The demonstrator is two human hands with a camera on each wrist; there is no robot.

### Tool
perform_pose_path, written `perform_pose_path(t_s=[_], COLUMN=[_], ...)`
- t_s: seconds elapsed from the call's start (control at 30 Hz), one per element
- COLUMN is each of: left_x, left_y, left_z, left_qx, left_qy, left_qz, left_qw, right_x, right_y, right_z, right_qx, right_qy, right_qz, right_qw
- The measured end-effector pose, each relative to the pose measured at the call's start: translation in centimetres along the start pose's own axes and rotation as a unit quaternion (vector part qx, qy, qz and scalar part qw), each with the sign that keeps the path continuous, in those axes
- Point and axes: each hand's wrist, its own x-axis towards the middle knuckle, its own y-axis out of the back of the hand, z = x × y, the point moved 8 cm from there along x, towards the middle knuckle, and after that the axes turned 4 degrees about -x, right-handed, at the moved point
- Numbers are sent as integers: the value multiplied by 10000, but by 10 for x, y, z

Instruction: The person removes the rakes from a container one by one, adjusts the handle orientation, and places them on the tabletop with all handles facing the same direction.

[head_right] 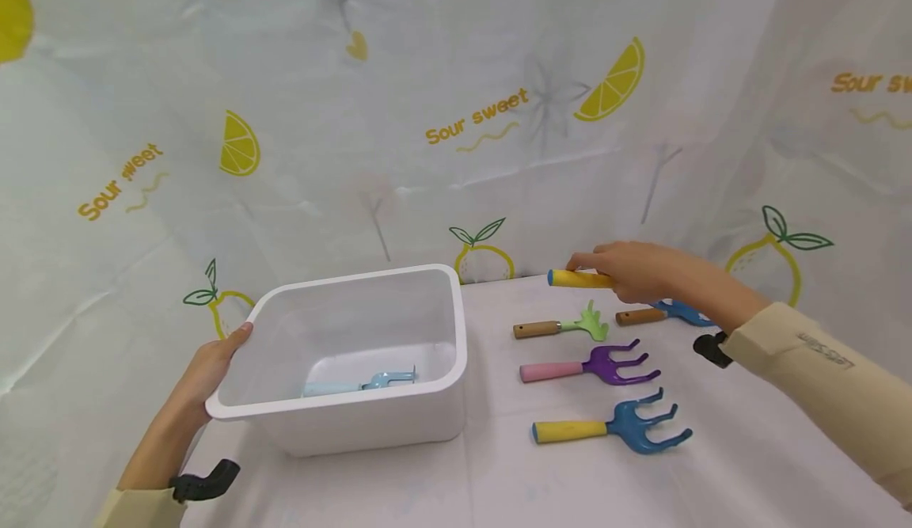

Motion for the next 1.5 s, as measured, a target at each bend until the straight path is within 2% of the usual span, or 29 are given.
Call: perform_pose_path(t_s=[0.33,0.73,0.97,1.17,1.5], left_x=[1,2,2,2,2], left_y=[1,1,1,2,2], left_z=[-2,-6,-4,-3,-4], left_qx=[-3,-3,0,-43,-74], left_qy=[55,167,160,144,163], left_qz=[26,39,51,57,45], left_qw=[10000,9999,9999,9999,9998], right_x=[-27,-65,-85,-93,-96], right_y=[-24,-80,-108,-130,-150], right_z=[34,75,96,105,100], right_qx=[-36,208,-17,41,84], right_qy=[-330,-587,-915,-1038,-737], right_qz=[206,-119,-134,-254,-482], right_qw=[9992,9980,9957,9943,9961])
